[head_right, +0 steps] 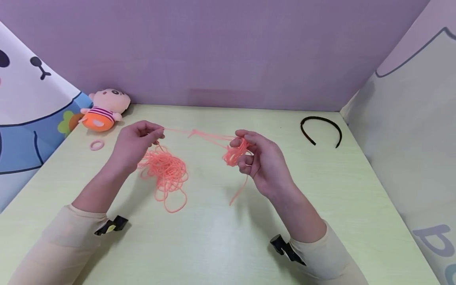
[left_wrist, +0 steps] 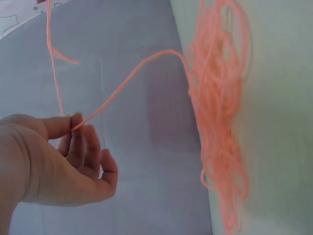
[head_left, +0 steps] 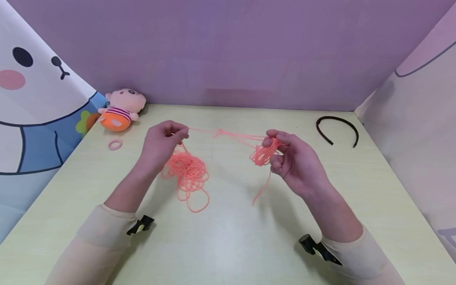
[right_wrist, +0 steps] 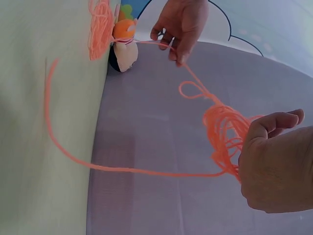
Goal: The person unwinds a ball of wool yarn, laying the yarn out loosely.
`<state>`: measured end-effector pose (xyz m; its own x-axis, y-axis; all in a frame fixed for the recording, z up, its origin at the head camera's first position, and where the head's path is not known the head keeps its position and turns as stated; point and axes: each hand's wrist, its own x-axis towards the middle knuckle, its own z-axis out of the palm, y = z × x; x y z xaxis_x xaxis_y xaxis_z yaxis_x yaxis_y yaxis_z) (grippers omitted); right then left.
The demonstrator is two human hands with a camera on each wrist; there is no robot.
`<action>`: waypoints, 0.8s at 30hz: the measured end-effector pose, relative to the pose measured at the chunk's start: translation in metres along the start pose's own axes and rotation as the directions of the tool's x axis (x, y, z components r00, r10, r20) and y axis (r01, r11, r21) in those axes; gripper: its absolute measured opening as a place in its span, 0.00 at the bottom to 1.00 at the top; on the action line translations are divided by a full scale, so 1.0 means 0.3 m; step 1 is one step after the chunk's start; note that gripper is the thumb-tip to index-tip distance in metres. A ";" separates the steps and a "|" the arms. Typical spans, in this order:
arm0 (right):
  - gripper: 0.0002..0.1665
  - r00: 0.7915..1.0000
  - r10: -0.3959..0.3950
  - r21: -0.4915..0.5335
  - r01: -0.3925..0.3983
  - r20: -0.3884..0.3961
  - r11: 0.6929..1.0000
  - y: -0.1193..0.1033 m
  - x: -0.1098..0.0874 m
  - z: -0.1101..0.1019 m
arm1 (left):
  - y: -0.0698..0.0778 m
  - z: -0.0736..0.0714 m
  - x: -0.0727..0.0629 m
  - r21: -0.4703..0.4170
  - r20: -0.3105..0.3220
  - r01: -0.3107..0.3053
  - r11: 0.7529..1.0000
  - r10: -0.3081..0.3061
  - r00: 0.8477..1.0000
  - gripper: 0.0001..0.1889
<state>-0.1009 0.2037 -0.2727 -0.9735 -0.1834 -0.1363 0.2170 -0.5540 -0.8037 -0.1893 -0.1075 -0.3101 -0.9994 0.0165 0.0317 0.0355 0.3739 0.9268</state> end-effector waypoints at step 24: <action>0.13 0.973 -0.142 -0.181 0.109 -0.180 0.977 -0.016 0.023 -0.019 | 0.043 -0.094 -0.004 -0.407 -0.438 -0.149 0.901 -0.049 0.898 0.15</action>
<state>-0.1090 0.2096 -0.2731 -0.9913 0.0466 -0.1230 0.0928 -0.4148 -0.9052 -0.1879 -0.1289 -0.2876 -0.9004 -0.4095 0.1466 0.1798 -0.0435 0.9827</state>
